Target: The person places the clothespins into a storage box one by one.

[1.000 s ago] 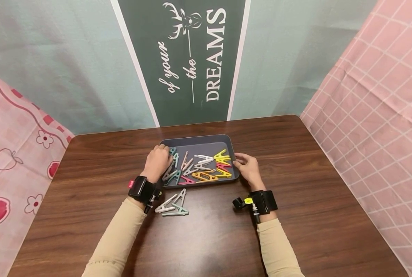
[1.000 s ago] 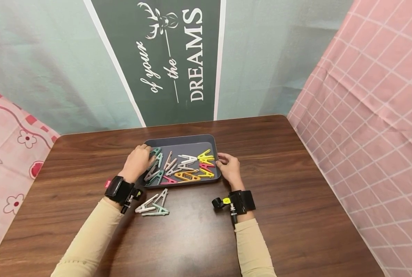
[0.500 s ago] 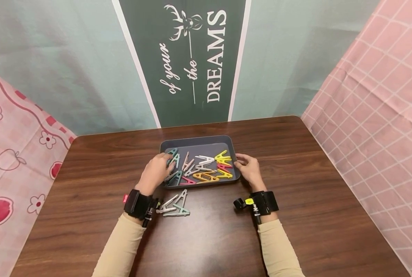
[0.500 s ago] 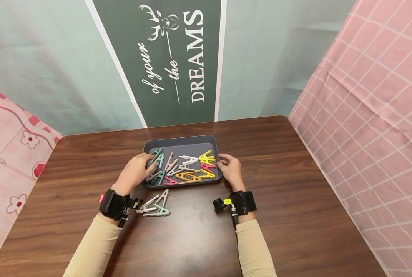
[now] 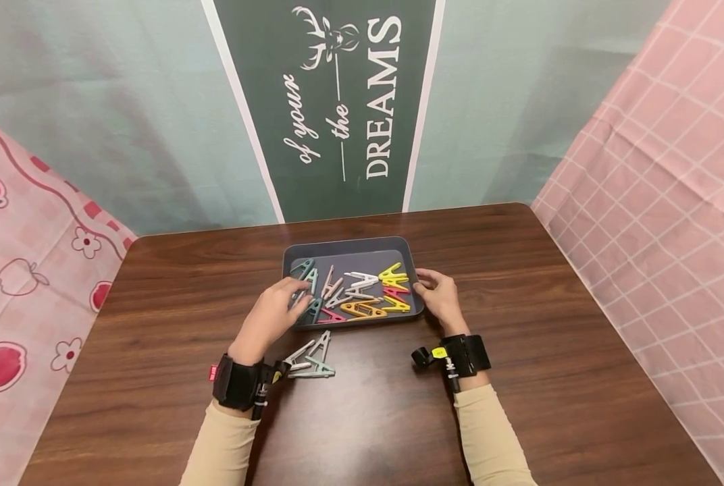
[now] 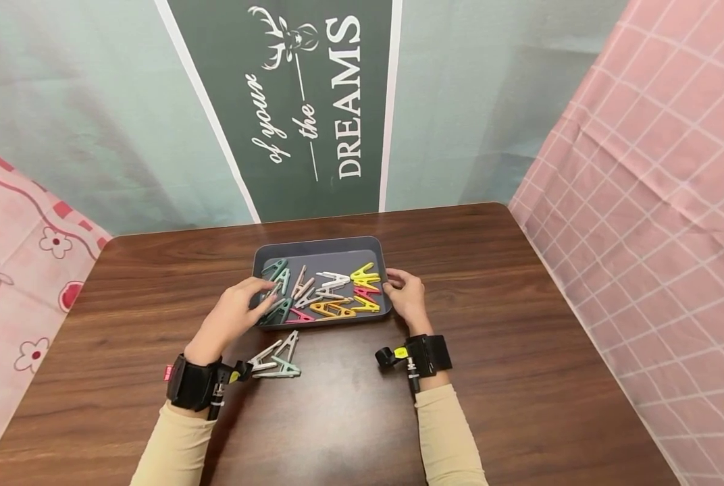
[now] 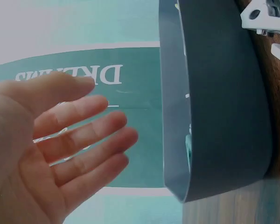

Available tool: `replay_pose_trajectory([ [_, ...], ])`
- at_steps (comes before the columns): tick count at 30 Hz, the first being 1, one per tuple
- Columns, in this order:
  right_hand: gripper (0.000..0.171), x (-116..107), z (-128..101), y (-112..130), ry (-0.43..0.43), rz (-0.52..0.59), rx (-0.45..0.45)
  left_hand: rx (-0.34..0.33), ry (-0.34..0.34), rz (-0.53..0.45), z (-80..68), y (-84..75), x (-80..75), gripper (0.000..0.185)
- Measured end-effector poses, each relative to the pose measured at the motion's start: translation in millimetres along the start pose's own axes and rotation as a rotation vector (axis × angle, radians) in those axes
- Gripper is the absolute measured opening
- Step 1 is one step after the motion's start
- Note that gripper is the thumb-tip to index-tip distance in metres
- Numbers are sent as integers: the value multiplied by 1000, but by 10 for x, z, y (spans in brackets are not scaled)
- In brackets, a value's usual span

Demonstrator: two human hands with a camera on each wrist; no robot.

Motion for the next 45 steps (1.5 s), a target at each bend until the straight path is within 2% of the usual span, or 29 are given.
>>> replay_pose_trajectory([
  [5,38,9,5,-3,4,1,5,27,10,-11,-103,1,-11,26],
  [12,38,3,13,-3,4,6,11,151,42,10,-247,-5,66,22],
  [17,38,-13,13,-8,3,5,3,214,20,40,-329,-10,92,23],
  [20,38,-21,17,-6,4,3,-3,230,11,63,-364,-12,78,24],
  [24,37,-18,17,8,6,3,-7,218,24,86,-395,-7,54,25],
  [27,37,-11,17,0,7,4,-7,182,62,106,-410,-6,37,25],
  [29,37,-8,15,-14,8,3,-2,128,119,118,-423,1,25,26],
  [33,37,-3,10,-35,15,5,1,-22,268,129,-467,30,8,28],
  [36,37,-4,3,-33,14,9,-1,-86,336,125,-501,48,16,29],
  [40,37,-9,1,-21,10,11,-2,-80,348,108,-513,91,68,24],
  [41,37,-10,3,-19,10,11,-2,-51,326,104,-509,129,97,22],
  [45,37,-13,12,-12,9,12,-1,-74,341,87,-507,145,108,15],
])
Point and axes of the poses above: each hand's wrist, its own z-axis towards the middle knuckle, its own x-axis out of the palm, y = z × x, the point moved 4 cm from there along z, towards the middle knuckle, and after that the axes turned 9 degrees about -x, right-handed, at the moved point
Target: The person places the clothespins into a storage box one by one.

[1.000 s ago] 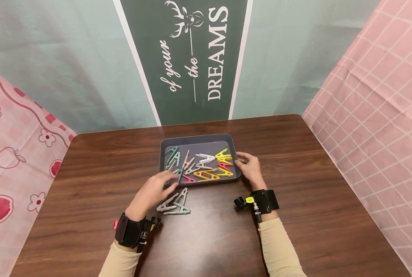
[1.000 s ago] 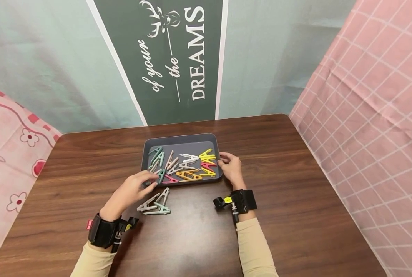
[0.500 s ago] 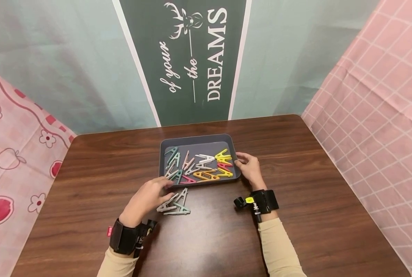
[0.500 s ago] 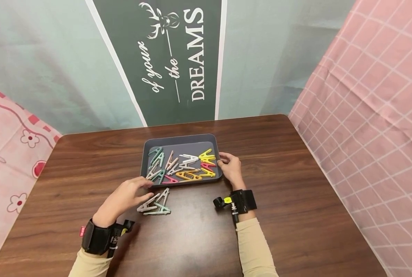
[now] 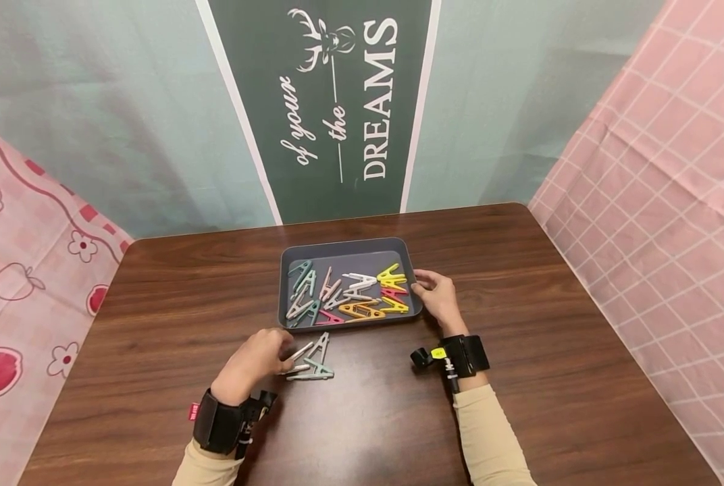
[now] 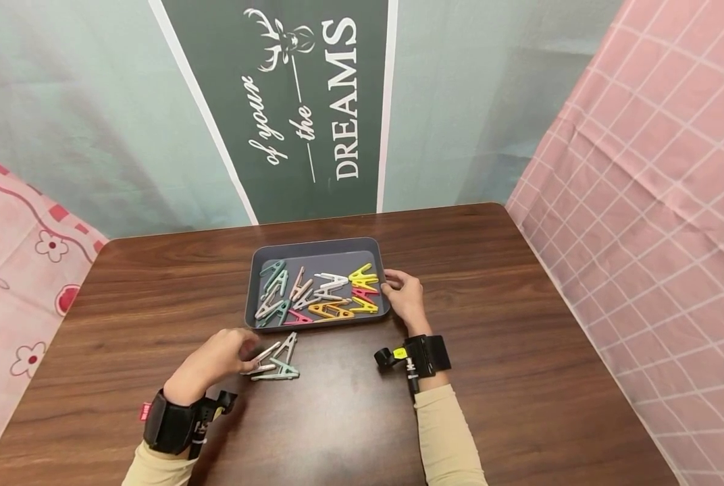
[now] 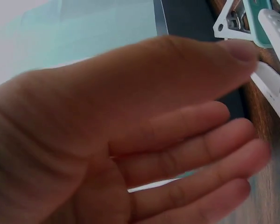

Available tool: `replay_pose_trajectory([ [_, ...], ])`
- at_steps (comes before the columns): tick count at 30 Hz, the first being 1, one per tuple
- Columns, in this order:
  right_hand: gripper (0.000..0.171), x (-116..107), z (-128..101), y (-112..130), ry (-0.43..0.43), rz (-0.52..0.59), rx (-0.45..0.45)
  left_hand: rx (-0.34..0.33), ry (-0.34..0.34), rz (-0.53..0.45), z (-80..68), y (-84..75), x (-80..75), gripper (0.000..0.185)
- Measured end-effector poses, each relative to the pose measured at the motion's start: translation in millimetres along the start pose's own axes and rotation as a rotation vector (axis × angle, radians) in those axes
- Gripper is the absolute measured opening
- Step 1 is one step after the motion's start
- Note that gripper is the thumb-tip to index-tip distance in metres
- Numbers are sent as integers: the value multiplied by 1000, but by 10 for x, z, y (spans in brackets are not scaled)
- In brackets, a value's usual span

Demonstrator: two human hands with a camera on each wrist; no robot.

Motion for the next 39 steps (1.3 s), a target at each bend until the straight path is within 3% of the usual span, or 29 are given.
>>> replay_pose_trajectory([
  [4,37,2,2,0,1,-1,4,-62,39,7,-10,-47,-6,16],
  [11,37,1,4,-3,-1,-1,8,-120,41,42,-4,-67,49,18],
  [29,37,10,5,18,-6,-6,22,-99,60,33,11,-34,92,15],
  [39,37,14,3,30,-5,-5,26,-141,68,41,22,-48,117,18],
])
Point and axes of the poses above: each hand's wrist, its own z-axis towards the middle knuckle, its own x-axis out of the palm, y = z × x, the point moved 4 cm from there along z, towards the middle knuckle, and after that the axes turned 9 degrees about -x, right-handed, at the moved point
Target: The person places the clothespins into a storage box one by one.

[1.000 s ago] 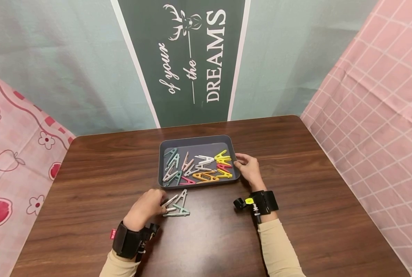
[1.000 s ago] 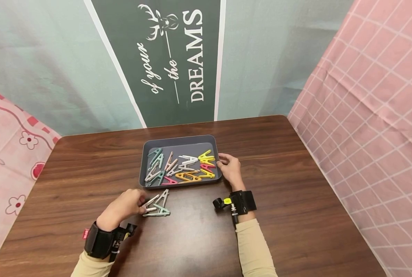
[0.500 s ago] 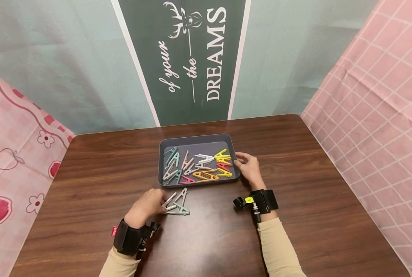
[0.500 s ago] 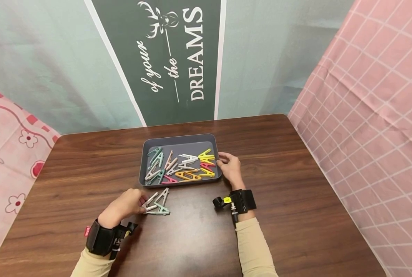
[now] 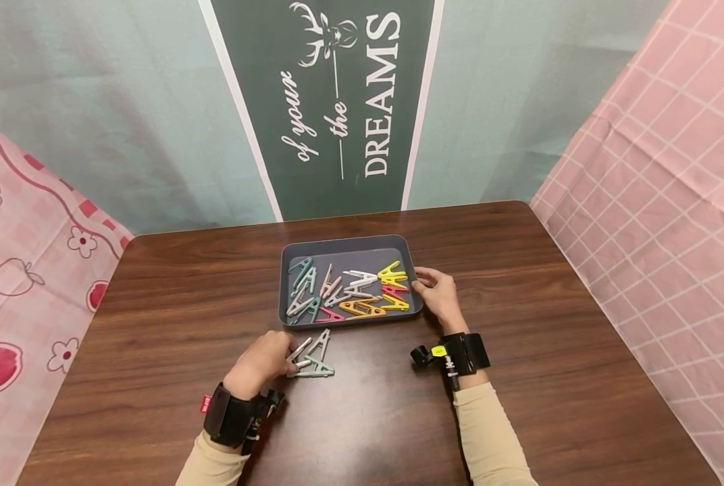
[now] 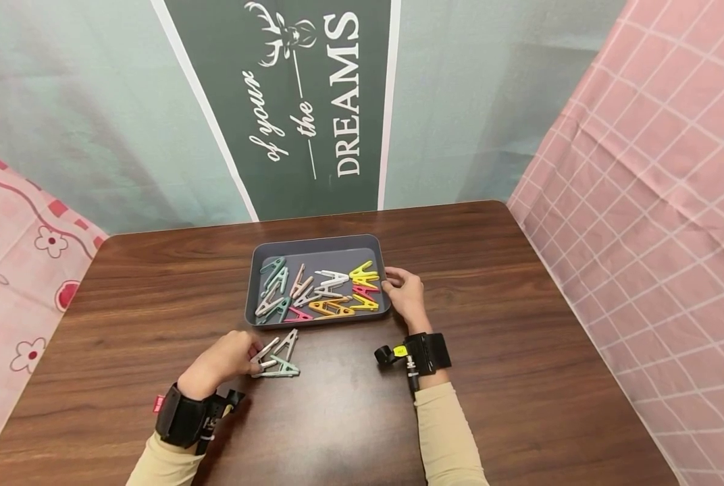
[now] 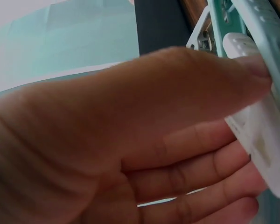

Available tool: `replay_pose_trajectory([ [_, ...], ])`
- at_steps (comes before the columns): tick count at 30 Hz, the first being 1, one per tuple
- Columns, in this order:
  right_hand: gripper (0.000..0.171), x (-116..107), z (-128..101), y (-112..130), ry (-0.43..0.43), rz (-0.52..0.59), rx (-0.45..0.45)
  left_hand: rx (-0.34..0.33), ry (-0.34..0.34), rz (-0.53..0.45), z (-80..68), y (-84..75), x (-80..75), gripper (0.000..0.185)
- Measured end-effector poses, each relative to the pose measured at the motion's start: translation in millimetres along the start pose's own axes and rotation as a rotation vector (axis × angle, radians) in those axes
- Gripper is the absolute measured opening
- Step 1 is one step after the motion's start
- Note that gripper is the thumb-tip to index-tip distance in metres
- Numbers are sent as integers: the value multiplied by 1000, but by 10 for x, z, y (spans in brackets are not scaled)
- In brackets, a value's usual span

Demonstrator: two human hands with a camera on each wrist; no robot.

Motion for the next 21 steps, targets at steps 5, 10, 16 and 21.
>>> replay_pose_trajectory([
  [5,37,1,-1,-9,-1,9,10,-3,-7,16,1,-22,10,20],
  [10,37,-3,-8,-7,-3,9,10,22,-25,15,5,-27,14,21],
  [16,37,-8,-6,4,-1,-1,1,44,-28,8,-3,-9,-4,18],
  [21,37,-3,-3,-1,0,3,3,67,-33,-1,-10,15,-39,16],
])
Point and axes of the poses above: each hand's wrist, its own z-axis towards the middle knuckle, its own x-axis out of the palm, y = z × x, the point moved 4 cm from there along z, towards the middle knuckle, and after that the axes turned 9 degrees about -x, right-handed, at the moved point
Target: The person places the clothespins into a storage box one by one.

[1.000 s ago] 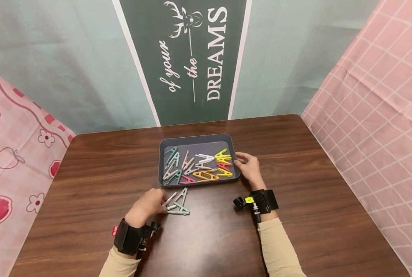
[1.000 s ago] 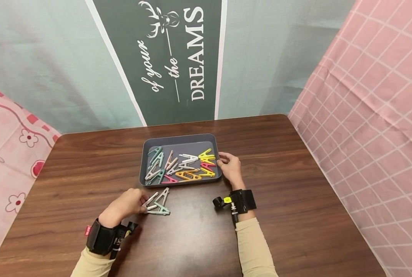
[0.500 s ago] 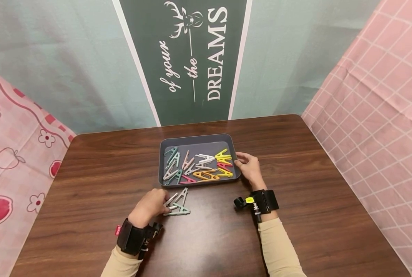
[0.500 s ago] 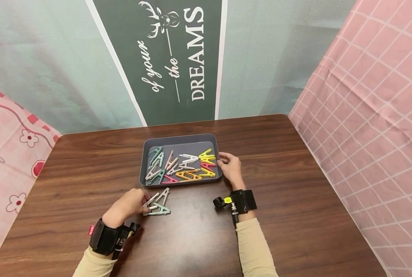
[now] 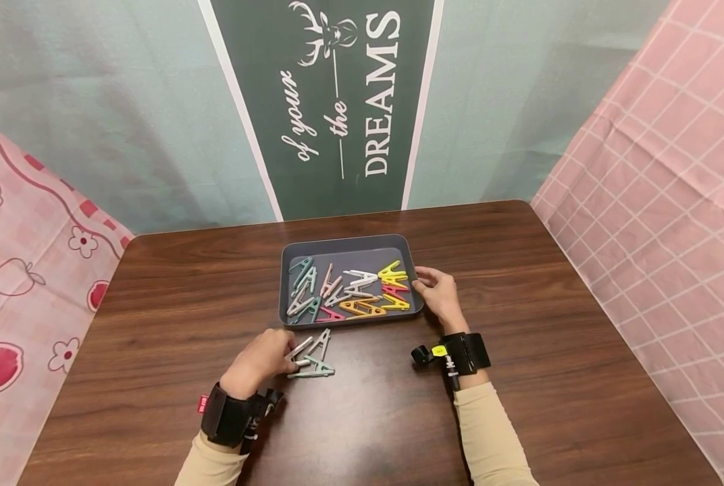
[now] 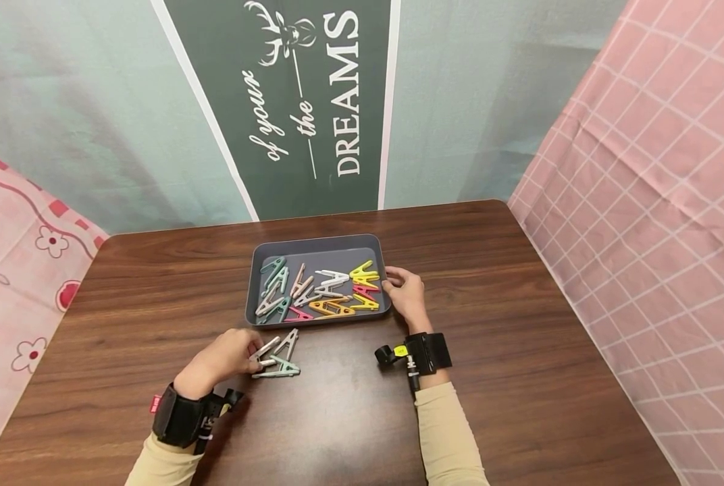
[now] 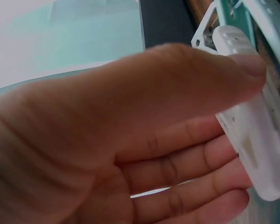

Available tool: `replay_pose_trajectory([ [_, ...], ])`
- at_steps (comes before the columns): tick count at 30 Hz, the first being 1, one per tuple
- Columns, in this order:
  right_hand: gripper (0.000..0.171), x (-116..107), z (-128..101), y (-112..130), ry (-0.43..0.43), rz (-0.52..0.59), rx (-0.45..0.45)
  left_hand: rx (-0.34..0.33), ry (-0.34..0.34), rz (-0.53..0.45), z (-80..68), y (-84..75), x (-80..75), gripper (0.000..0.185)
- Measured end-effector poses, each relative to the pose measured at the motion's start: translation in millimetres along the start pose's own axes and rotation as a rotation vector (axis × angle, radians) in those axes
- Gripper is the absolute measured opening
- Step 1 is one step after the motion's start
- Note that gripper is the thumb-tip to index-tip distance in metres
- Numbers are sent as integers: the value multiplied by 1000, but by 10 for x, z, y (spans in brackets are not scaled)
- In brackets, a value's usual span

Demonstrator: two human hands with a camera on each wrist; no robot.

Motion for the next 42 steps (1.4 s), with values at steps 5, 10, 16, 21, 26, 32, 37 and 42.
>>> replay_pose_trajectory([
  [5,37,-3,-2,3,2,-9,-4,21,-13,-18,6,25,-35,15],
  [10,37,-10,-9,8,2,-5,-4,77,-28,-24,12,6,-52,15],
  [16,37,-8,0,9,0,-12,-8,155,-40,-55,19,-62,-47,19],
  [21,37,-4,0,5,0,-3,-3,188,-61,-90,28,-89,-43,22],
  [26,37,-5,-9,15,1,-1,-3,279,-112,-95,39,-128,-65,22],
  [32,37,-13,-14,11,0,0,8,318,-150,-113,73,-154,-91,21],
  [37,38,-7,-9,-15,1,1,10,297,-179,-129,137,-184,-116,23],
  [42,37,-3,-4,-27,0,6,4,298,-196,-126,217,-256,-159,23],
])
Point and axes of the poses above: each hand's wrist, its own z-axis towards the middle knuckle, its own x-axis out of the palm, y = z × x, the point moved 4 cm from there along z, towards the middle knuckle, and after that the axes turned 9 degrees about -x, right-handed, at the moved point
